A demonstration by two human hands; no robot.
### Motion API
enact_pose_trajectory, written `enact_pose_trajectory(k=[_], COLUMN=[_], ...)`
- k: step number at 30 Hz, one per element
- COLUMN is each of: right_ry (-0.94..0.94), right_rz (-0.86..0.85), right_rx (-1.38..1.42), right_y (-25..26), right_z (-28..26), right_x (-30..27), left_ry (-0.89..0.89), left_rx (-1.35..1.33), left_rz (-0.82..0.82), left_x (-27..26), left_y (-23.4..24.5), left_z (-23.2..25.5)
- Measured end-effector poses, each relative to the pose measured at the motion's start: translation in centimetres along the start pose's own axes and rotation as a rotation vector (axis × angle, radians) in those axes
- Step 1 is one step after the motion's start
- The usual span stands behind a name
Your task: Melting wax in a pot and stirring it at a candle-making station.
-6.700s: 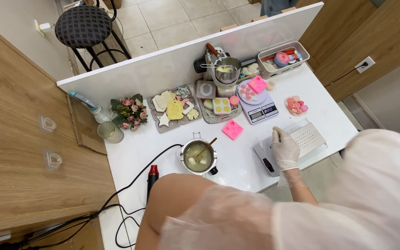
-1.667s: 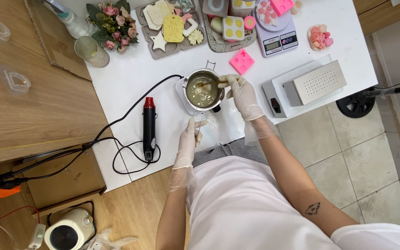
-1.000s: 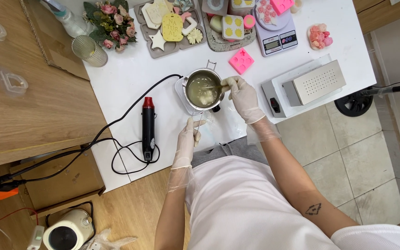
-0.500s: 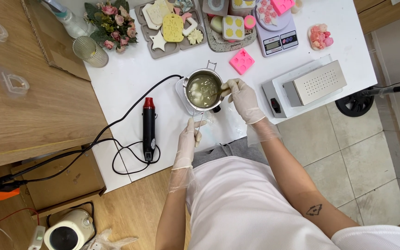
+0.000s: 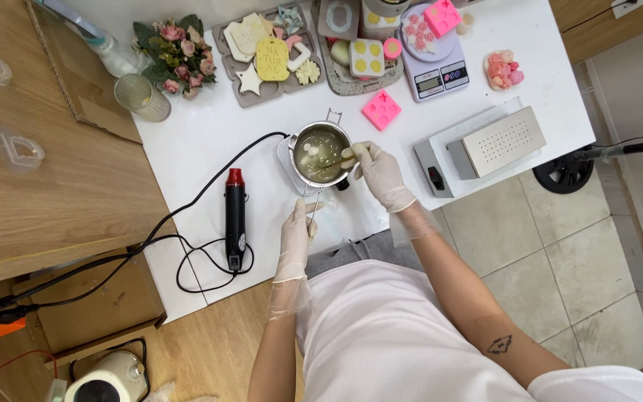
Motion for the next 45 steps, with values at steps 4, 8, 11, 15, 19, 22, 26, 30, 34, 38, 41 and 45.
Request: enact_pose_trajectory(k=[4,8,11,15,19,22,26,30,34,38,41,45], right_ry=[0.085,0.129,0.068,0.051,0.181,0.345,0.260,0.376,0.369,0.315,0.416,0.464], right_rz=[-0.014,0.115,0.071,-0.015,0.073,0.144,0.015,-0.022,-0.035,-0.055,0.023,0.148], right_rx=[0.119,-0.163,-0.249,-0.150,-0.077,-0.390,-0.491,-0.743,-0.644,-0.705,-0.738,-0.778], right_y=[-0.1,0.5,0.0,-0.1,1.2,1.5,0.7,0.3,0.3,-0.4,-0.3,-0.5], right_z=[-2.4,-2.8,-1.8,-3.0,-4.7,-4.2,-3.9,-5.4,-6.8,-6.6,-6.4,-5.4], right_x=[-0.4,-0.4,-0.6,-0.9,-1.0,-0.8,0.1,-0.4,-0.2,0.1,0.2,0.3], left_ry=[-0.022,-0.080,-0.109,-0.114,-0.111,-0.090,-0.113,-0.129,-0.085,-0.095,-0.092,-0.071], left_rx=[-0.001,0.112,0.161,0.252,0.271,0.350,0.471,0.457,0.503,0.483,0.520,0.515], left_rz=[-0.005,0.053,0.075,0.095,0.115,0.156,0.161,0.131,0.149,0.161,0.155,0.162], left_x=[0.2,-0.1,0.5,-0.1,-0.6,-1.9,-1.4,-2.2,-3.5,-3.7,-3.8,-4.2], left_y=[0.7,0.9,1.5,1.5,1.0,0.6,0.5,0.9,-0.1,0.1,-0.1,-0.3], left_z=[0.2,1.5,1.5,2.3,2.9,4.2,5.1,4.5,5.3,4.9,5.1,5.8])
Point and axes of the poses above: each hand's wrist, its own x-axis towards the middle knuckle, its own y-axis out of the back of the hand, z = x × y, the point moved 1 cm from there along x, towards the middle knuckle, and after that the axes turned 14 degrees about -x, right-handed, at the moved point
